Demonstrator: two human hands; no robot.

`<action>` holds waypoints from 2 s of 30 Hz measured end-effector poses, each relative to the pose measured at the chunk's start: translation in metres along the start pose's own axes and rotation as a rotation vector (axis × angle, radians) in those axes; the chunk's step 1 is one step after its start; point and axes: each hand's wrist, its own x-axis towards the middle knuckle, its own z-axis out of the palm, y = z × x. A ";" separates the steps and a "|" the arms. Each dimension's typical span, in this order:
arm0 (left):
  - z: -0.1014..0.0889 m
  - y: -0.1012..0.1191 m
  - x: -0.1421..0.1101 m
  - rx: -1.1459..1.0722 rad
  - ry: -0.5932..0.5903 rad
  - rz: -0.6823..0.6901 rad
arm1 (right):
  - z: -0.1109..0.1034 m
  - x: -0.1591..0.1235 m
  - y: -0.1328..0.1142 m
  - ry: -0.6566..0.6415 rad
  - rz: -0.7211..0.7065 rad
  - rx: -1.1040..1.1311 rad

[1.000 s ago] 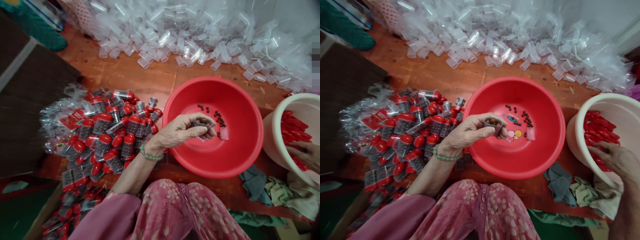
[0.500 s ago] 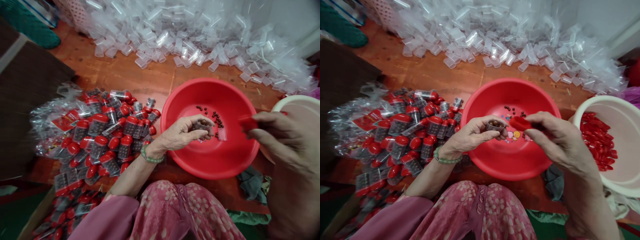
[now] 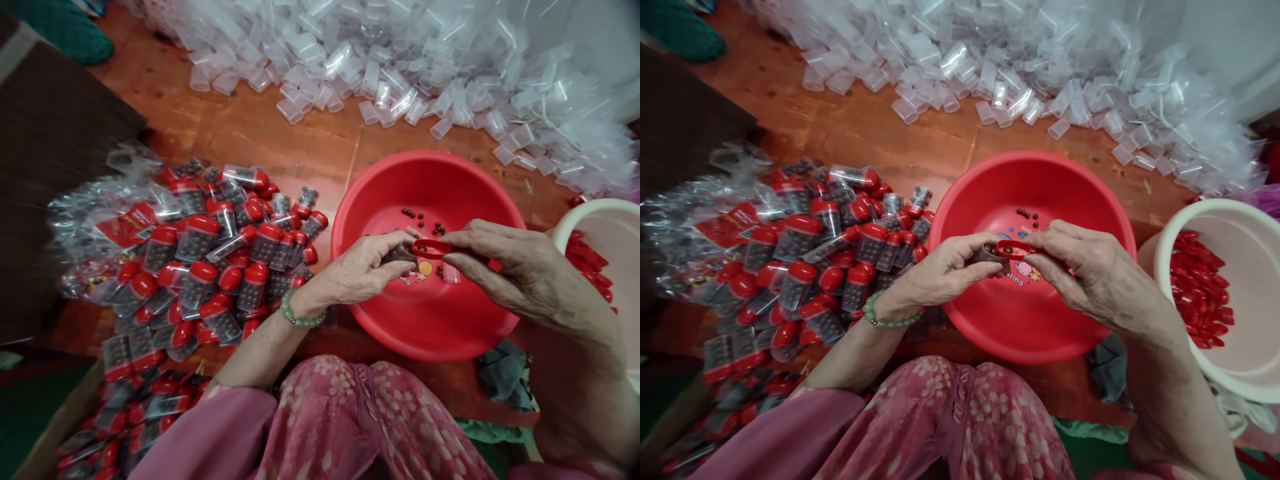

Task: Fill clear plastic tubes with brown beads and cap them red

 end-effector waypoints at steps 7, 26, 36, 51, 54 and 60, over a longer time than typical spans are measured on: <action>-0.002 -0.006 0.000 -0.040 0.059 0.051 | -0.017 -0.017 0.015 -0.070 0.007 -0.184; 0.004 0.001 -0.002 0.008 0.369 0.112 | 0.005 -0.005 -0.001 0.067 -0.050 -0.273; 0.005 0.008 -0.005 0.074 0.373 0.095 | 0.038 0.001 -0.004 0.503 0.054 0.028; 0.008 0.003 -0.003 -0.147 0.311 0.052 | 0.072 0.007 -0.007 0.561 0.035 0.180; 0.009 0.004 -0.001 -0.171 0.283 0.055 | 0.066 0.010 -0.008 0.614 0.084 0.239; 0.011 0.002 -0.001 -0.211 0.199 0.025 | 0.060 0.017 -0.011 0.592 0.049 0.327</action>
